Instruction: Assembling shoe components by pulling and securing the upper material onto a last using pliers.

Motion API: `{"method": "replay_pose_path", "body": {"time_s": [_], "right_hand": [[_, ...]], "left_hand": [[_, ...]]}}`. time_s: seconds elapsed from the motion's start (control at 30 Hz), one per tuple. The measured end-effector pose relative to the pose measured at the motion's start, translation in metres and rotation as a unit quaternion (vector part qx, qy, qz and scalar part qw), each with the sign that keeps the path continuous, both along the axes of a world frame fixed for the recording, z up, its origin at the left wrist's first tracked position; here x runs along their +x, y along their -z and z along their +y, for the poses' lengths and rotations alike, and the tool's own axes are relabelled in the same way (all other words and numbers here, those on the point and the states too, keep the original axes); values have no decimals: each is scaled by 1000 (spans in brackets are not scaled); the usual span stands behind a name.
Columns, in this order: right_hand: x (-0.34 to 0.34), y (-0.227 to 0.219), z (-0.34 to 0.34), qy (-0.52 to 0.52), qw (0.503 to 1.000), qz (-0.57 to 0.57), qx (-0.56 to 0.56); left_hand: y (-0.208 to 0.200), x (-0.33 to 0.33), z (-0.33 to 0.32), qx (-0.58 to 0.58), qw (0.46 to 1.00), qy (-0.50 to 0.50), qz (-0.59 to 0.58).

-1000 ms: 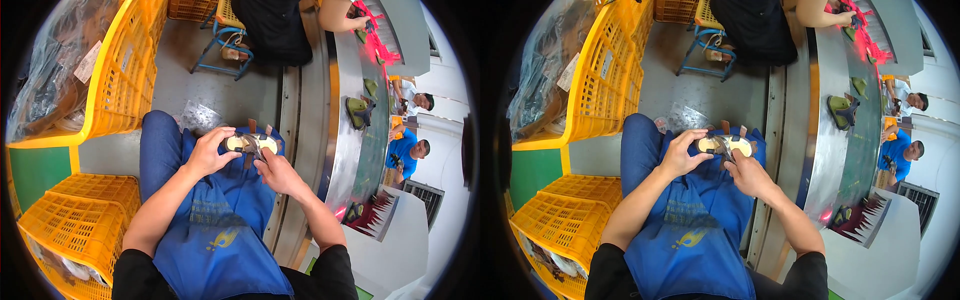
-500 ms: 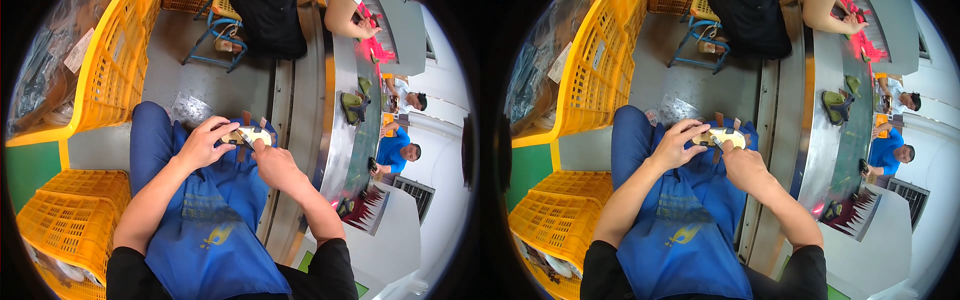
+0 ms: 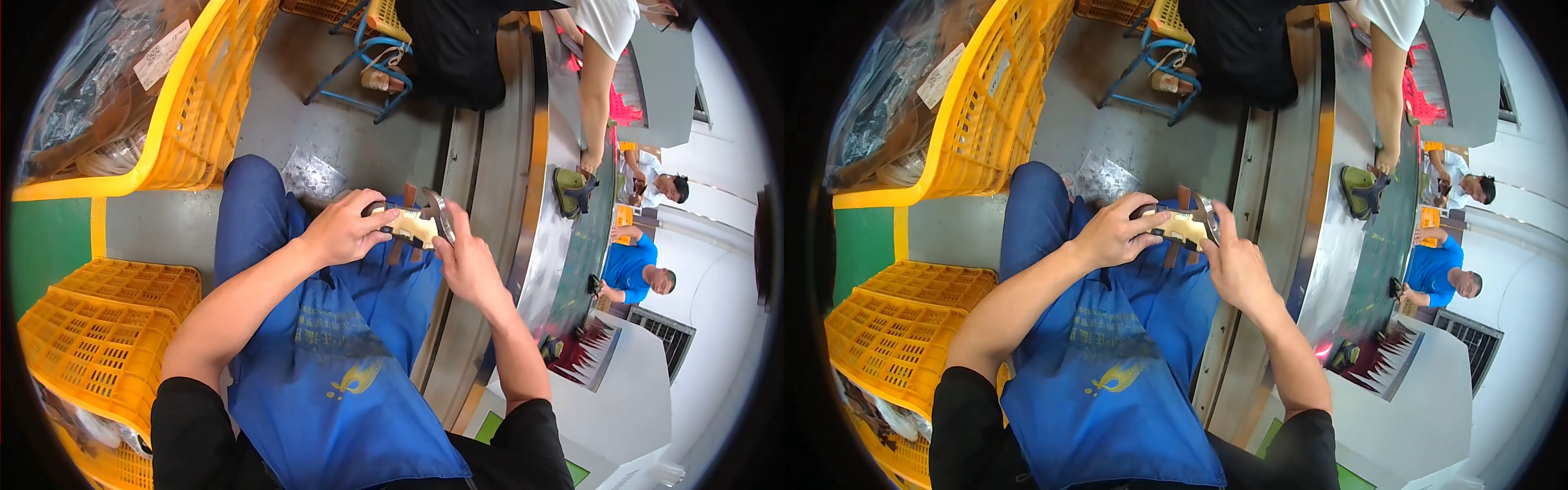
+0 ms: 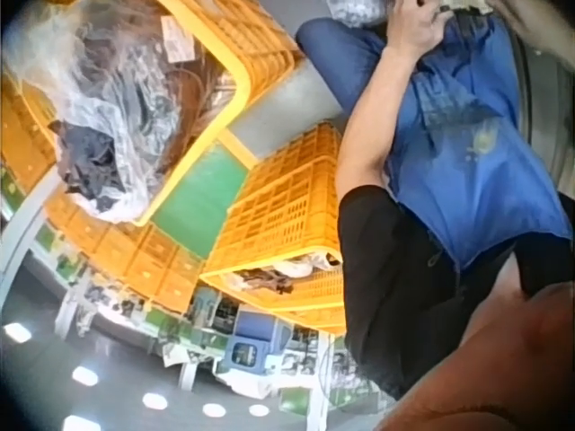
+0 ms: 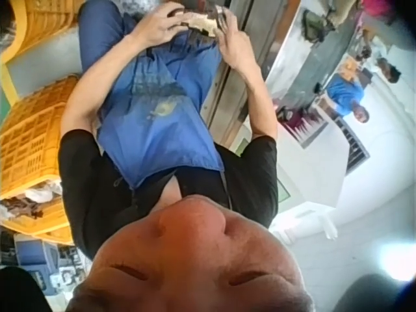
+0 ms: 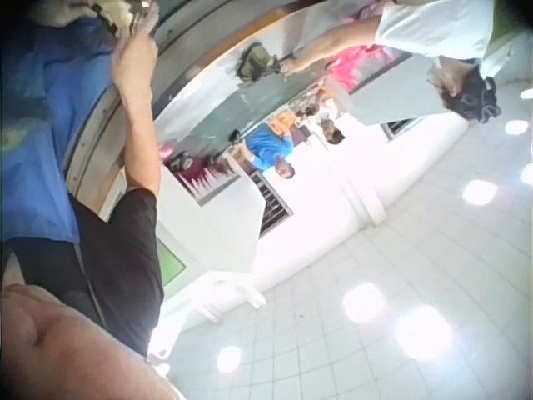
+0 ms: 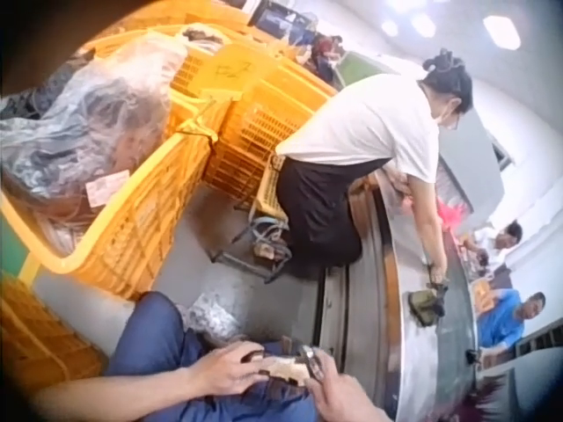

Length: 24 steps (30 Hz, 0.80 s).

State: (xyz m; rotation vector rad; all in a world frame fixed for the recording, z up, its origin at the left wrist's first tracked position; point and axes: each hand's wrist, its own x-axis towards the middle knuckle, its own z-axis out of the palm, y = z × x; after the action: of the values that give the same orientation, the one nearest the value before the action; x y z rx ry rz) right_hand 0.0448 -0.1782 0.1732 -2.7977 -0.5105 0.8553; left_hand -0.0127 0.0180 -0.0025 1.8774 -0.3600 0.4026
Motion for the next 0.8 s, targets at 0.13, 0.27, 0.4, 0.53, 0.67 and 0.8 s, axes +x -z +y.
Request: {"method": "replay_pose_path", "body": {"time_s": [0.13, 0.27, 0.4, 0.53, 0.67, 0.8], "right_hand": [[-15, 11, 27, 120, 981, -35, 146], [-5, 21, 3, -32, 996, -77, 42], [-2, 16, -37, 104, 985, -68, 122], [-14, -29, -96, 222, 927, -276, 120], [-31, -44, -191, 317, 840, -439, -8], [-41, -31, -230, 414, 824, -381, -68]], "left_hand": [[9, 0, -1, -41, 999, -13, -5], [-6, 10, -19, -87, 994, -21, 63], [6, -4, -32, -58, 993, -65, 85], [21, -20, -31, -89, 989, -84, 86], [-4, -16, -44, -25, 993, -64, 92], [-57, -7, -51, 194, 978, -28, 72]]}}
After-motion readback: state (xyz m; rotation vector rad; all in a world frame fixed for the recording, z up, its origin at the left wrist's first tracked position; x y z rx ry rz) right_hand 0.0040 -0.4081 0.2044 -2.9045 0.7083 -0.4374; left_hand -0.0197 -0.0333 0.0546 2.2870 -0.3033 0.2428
